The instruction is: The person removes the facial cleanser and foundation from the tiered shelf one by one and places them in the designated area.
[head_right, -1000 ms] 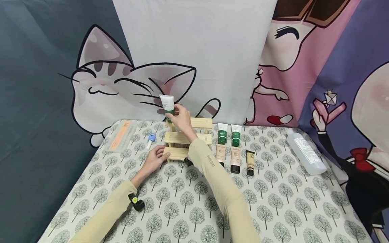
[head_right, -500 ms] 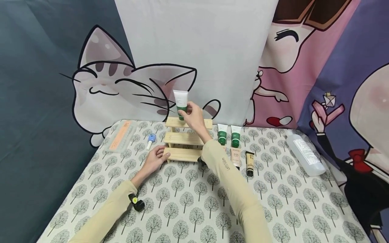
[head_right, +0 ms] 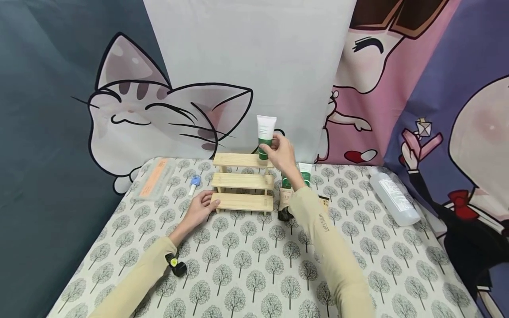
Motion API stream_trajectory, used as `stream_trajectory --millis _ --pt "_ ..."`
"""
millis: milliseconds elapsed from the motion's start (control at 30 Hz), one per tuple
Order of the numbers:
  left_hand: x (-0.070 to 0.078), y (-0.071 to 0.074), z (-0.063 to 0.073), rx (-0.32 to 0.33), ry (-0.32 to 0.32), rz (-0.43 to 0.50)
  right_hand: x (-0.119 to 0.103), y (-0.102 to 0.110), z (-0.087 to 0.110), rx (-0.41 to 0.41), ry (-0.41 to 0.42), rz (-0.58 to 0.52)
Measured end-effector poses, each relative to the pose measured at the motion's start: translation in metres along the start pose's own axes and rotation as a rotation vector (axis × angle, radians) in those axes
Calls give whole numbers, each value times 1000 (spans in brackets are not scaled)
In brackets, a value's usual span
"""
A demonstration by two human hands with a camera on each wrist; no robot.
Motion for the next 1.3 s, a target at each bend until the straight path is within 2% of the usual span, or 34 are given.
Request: stream_trajectory --millis 167,500,800,1067,1300 --pt "2 0 0 5 -11 -10 18 26 11 20 -41 -11" --pt "2 3 3 2 13 -14 47 65 38 48 -93 113" --pt "2 -1 1 -13 23 6 81 98 58 72 -147 142" --pt "1 -3 1 -17 36 17 119 111 74 51 -220 177" --pt "0 -3 1 -18 39 12 147 115 79 63 -278 175"
Point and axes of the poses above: each hand's wrist, its own z-axis away from the middle knuckle, its own y-axis out of the back of the hand, x = y × z, the point moved 8 cm from there along -z, towards the middle knuckle, and after that the axes turned 9 degrees about y, right-handed, at the moved point
